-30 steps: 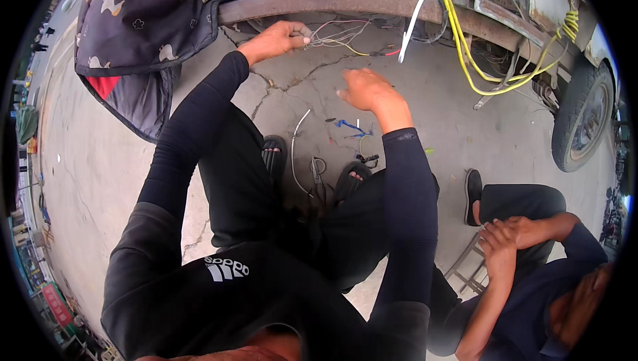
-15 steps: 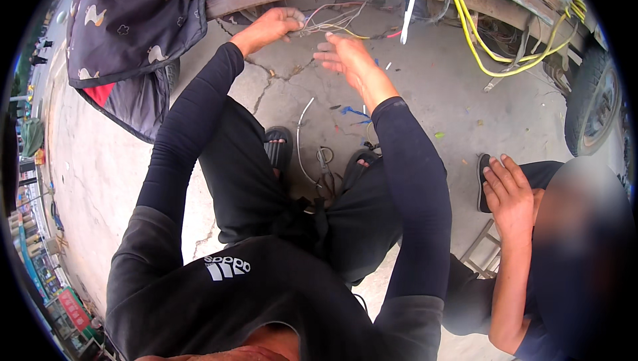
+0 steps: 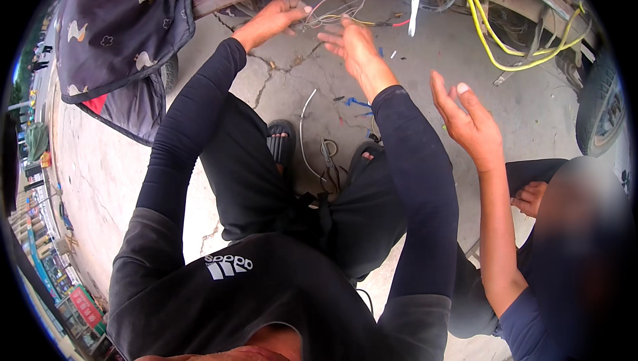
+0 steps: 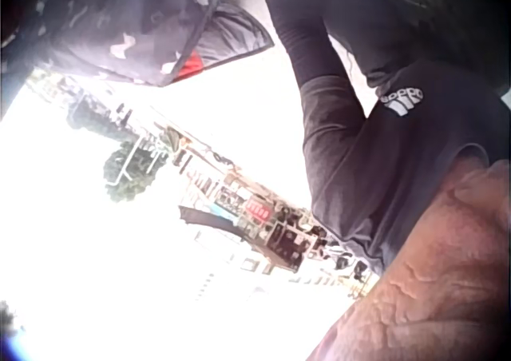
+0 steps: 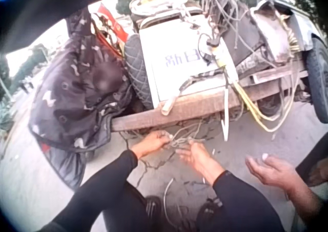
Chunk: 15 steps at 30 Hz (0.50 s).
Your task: The person sits on a low stool and works on a bundle of wires attached to a vehicle. They use pliers to strip insulation and twist wire ends together, then wrap the connections with electrical tape.
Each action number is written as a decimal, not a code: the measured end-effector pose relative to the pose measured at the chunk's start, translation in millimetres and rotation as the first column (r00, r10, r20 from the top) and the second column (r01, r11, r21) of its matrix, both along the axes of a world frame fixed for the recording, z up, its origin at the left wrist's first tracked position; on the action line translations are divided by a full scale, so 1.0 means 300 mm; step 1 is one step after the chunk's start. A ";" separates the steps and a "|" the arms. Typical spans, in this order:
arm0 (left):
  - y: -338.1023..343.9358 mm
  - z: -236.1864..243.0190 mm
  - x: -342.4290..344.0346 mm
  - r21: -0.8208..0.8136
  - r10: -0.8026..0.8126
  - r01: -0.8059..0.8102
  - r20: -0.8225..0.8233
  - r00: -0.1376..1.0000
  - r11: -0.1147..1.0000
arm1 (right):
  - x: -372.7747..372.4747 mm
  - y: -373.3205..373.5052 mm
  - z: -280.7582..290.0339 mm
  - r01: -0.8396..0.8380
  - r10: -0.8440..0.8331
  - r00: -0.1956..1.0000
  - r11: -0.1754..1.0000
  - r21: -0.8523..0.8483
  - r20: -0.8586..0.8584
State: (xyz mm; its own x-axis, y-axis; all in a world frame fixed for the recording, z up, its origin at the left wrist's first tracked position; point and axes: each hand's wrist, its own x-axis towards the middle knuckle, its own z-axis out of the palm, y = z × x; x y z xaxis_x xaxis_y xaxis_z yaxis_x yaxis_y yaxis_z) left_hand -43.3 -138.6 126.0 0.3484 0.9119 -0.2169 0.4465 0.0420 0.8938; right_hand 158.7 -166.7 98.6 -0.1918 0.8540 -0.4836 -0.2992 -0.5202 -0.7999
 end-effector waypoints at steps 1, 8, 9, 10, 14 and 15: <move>0.009 -0.004 0.004 0.006 0.013 -0.013 -0.012 1.000 1.000 | 0.003 0.004 -0.009 0.002 -0.002 1.000 1.000 0.003 0.001; 0.067 -0.036 0.002 0.034 0.056 -0.056 0.016 0.998 0.998 | -0.013 0.030 -0.038 0.036 -0.036 0.999 0.999 -0.002 0.012; 0.071 -0.029 0.000 0.004 0.053 -0.053 0.045 0.998 0.999 | -0.025 0.034 -0.041 0.053 -0.053 0.999 0.999 -0.012 0.000; 0.073 -0.027 -0.002 -0.026 0.051 -0.050 0.074 0.996 0.998 | -0.041 0.039 -0.045 0.069 -0.070 0.998 0.997 -0.023 -0.011; 0.078 -0.036 -0.014 -0.156 0.173 -0.140 0.219 0.960 0.978 | -0.075 0.061 -0.066 0.135 -0.135 0.991 0.991 -0.008 0.020; 0.073 -0.024 -0.016 -0.182 0.194 -0.153 0.231 0.953 0.971 | -0.083 0.066 -0.078 0.155 -0.155 0.988 0.988 0.008 0.025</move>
State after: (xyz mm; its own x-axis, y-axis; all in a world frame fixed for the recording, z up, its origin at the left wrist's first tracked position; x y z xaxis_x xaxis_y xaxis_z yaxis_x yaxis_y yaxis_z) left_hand -48.0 -116.9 118.9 0.2486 0.9232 -0.2930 0.1866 0.2511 0.9498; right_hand 133.9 -146.8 75.1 -0.0446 0.8756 -0.4810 -0.3549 -0.4640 -0.8116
